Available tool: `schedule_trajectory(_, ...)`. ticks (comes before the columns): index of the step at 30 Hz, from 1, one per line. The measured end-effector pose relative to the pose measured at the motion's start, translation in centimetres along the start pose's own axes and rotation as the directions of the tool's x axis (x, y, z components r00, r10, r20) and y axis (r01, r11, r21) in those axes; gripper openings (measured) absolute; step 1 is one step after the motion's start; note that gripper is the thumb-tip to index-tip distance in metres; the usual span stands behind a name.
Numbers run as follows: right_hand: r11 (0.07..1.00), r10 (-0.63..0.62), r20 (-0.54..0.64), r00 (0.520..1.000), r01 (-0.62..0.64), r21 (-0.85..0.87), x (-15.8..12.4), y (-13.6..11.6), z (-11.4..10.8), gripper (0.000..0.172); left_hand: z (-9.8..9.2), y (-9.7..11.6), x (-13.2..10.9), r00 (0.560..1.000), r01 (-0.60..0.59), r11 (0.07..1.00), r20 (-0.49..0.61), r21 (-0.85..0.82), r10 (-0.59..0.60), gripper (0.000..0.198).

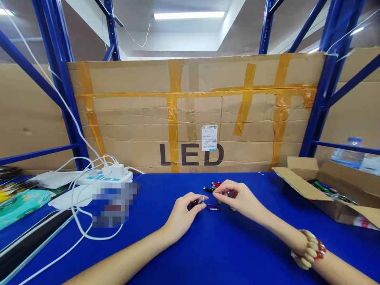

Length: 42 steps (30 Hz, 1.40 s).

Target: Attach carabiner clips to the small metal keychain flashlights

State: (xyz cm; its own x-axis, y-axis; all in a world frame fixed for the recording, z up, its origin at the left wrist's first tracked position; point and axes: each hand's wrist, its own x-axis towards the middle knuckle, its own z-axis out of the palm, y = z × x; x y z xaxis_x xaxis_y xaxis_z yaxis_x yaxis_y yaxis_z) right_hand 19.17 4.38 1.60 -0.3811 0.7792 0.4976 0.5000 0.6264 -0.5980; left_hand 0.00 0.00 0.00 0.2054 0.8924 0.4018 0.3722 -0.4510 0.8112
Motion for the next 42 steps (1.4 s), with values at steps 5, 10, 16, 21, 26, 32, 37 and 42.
schedule_trajectory(5, 0.979, 0.018, 0.181, 0.983, -0.054, 0.198, -0.5, -1.1, 1.1, 0.027, 0.2, -0.1, -0.2, 0.994, -0.107, 0.989, 0.033, 0.099, 0.104, 0.012)
schedule_trajectory(10, 0.960, 0.083, 0.262, 0.961, -0.148, 0.239, -0.6, -0.7, 1.3, 0.030, 0.4, -0.1, -0.3, 0.986, -0.156, 0.972, 0.086, 0.177, 0.143, 0.015)
schedule_trajectory(16, 0.988, 0.005, 0.142, 0.990, -0.027, 0.151, -0.6, -0.6, 1.6, 0.027, 0.4, 0.1, -0.3, 0.988, -0.131, 0.974, 0.108, 0.184, 0.112, 0.014)
schedule_trajectory(21, 0.950, -0.312, 0.039, 0.949, 0.313, -0.015, -1.1, -0.8, 1.3, 0.023, 0.3, 0.2, -0.3, 0.991, -0.117, 0.969, 0.089, 0.217, 0.099, 0.016)
schedule_trajectory(26, 0.885, -0.412, 0.135, 0.901, 0.431, -0.175, -1.6, -1.3, 0.9, 0.024, 0.3, -0.1, -0.4, 0.984, -0.158, 0.946, 0.130, 0.285, 0.125, 0.016)
schedule_trajectory(32, 0.899, -0.372, 0.176, 0.911, 0.401, -0.176, -1.7, -1.5, 1.0, 0.026, 0.4, -0.4, -0.5, 0.981, -0.164, 0.929, 0.152, 0.333, 0.119, 0.017)
schedule_trajectory(37, 0.938, -0.270, 0.040, 0.962, 0.272, -0.214, -0.9, -0.8, -0.5, 0.028, 0.5, -0.2, -0.5, 0.995, -0.089, 0.940, 0.082, 0.330, 0.065, 0.016)
schedule_trajectory(42, 0.863, -0.112, 0.074, 0.991, 0.134, -0.487, -0.1, -0.5, -2.1, 0.016, 0.5, 0.0, -0.6, 0.997, -0.054, 0.947, 0.064, 0.316, 0.036, 0.019)
